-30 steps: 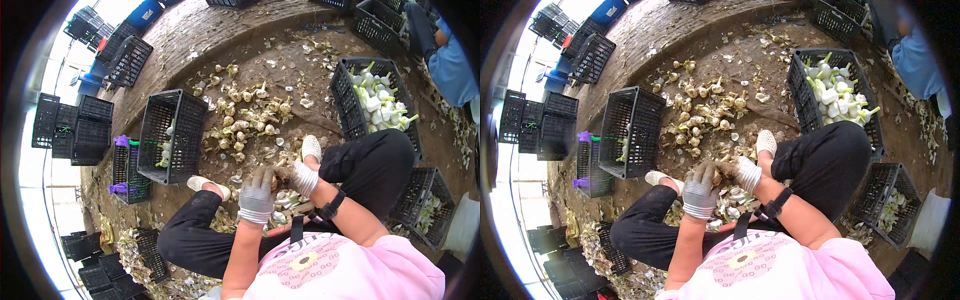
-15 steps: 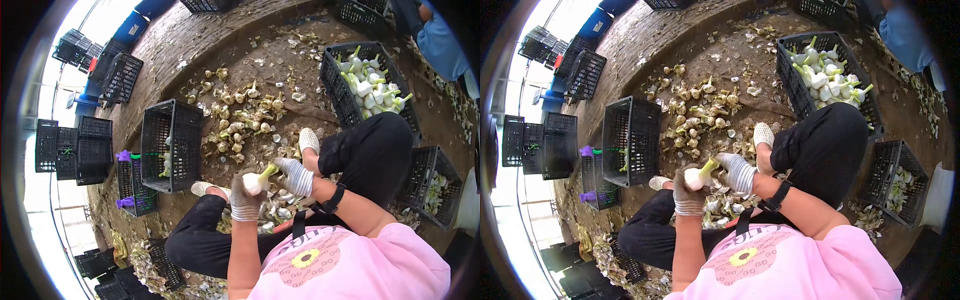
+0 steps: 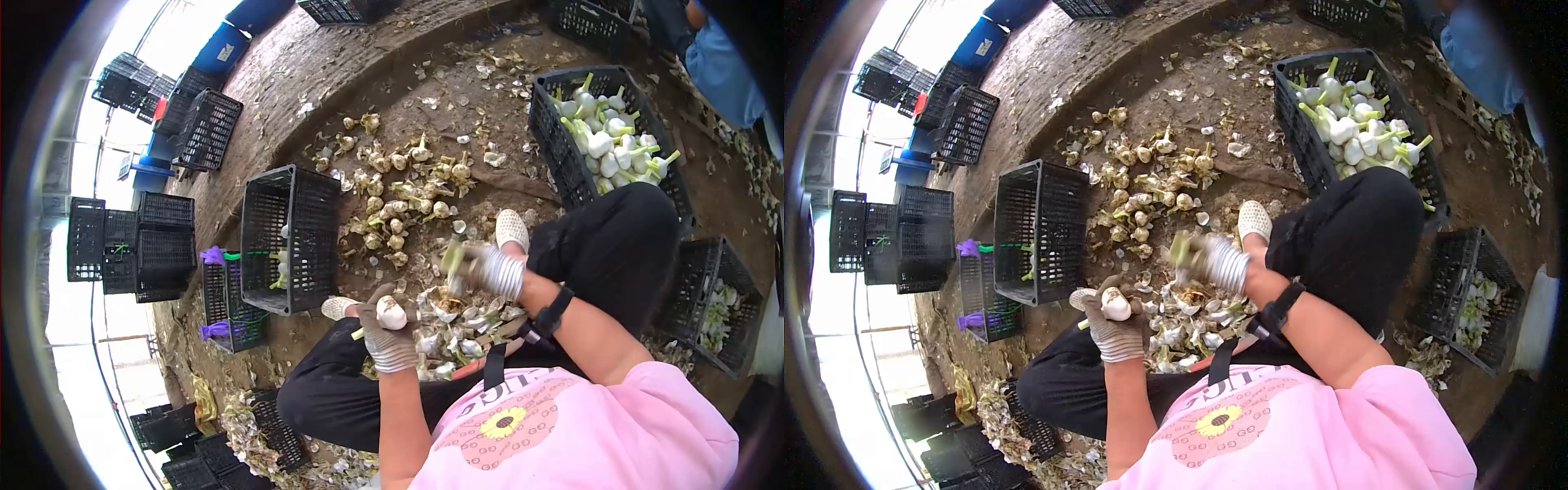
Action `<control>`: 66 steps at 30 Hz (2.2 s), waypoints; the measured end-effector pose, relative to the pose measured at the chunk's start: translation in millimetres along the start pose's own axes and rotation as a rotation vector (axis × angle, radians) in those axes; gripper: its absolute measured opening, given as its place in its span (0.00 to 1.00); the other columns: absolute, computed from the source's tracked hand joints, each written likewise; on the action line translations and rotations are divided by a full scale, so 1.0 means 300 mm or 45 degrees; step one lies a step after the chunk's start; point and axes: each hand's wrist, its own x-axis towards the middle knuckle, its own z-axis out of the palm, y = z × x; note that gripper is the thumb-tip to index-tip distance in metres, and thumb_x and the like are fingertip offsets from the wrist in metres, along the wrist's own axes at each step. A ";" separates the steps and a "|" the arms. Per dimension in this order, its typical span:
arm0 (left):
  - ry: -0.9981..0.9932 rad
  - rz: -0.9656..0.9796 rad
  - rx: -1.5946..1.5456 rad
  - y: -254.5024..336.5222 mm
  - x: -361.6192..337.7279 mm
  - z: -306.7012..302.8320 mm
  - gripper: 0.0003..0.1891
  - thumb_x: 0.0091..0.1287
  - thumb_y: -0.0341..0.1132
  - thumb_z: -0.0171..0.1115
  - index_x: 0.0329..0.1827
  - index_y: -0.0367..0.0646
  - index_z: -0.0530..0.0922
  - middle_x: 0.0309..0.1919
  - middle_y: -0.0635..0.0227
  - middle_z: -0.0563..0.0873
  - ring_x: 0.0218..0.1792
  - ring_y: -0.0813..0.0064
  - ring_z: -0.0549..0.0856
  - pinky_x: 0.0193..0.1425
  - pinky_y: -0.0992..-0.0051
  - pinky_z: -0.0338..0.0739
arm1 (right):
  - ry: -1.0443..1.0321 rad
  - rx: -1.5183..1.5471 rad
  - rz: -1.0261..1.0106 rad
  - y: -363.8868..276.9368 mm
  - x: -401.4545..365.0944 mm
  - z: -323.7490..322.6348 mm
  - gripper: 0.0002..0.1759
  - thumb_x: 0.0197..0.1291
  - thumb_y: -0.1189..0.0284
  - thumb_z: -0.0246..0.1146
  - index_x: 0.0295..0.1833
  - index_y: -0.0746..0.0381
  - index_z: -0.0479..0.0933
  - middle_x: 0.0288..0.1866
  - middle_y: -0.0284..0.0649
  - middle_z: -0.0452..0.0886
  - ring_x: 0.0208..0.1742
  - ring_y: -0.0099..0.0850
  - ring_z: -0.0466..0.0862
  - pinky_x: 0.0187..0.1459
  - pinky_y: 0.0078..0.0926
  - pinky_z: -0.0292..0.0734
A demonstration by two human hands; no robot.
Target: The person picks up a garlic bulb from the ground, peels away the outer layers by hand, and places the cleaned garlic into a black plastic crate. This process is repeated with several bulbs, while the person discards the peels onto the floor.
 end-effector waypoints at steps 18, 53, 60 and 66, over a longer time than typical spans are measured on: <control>-0.337 1.413 2.246 -0.017 -0.053 0.130 0.08 0.48 0.27 0.65 0.32 0.43 0.79 0.28 0.64 0.82 0.31 0.61 0.80 0.40 0.66 0.72 | 0.010 -0.683 -0.288 -0.016 -0.047 0.084 0.28 0.45 0.62 0.70 0.51 0.64 0.71 0.43 0.48 0.78 0.47 0.39 0.78 0.47 0.30 0.73; 0.097 0.149 -0.175 0.134 0.030 0.063 0.03 0.62 0.32 0.58 0.35 0.45 0.74 0.24 0.68 0.80 0.21 0.72 0.80 0.22 0.73 0.79 | -0.522 0.634 -0.096 -0.022 -0.093 0.070 0.42 0.46 0.58 0.70 0.63 0.65 0.60 0.55 0.42 0.72 0.54 0.28 0.74 0.54 0.23 0.70; -0.366 0.123 1.808 0.001 0.100 -0.114 0.07 0.55 0.24 0.61 0.36 0.40 0.77 0.32 0.65 0.82 0.33 0.76 0.80 0.39 0.78 0.76 | -0.376 0.822 -0.092 0.031 -0.027 0.031 0.38 0.54 0.46 0.58 0.61 0.63 0.61 0.53 0.44 0.73 0.50 0.29 0.76 0.50 0.29 0.75; -0.590 -0.239 2.410 -0.101 0.181 -0.073 0.27 0.54 0.52 0.60 0.52 0.43 0.75 0.49 0.55 0.78 0.52 0.56 0.76 0.57 0.65 0.69 | -0.355 1.864 -0.630 -0.203 -0.060 -0.099 0.38 0.56 0.50 0.56 0.65 0.63 0.56 0.67 0.58 0.55 0.54 0.50 0.74 0.53 0.45 0.73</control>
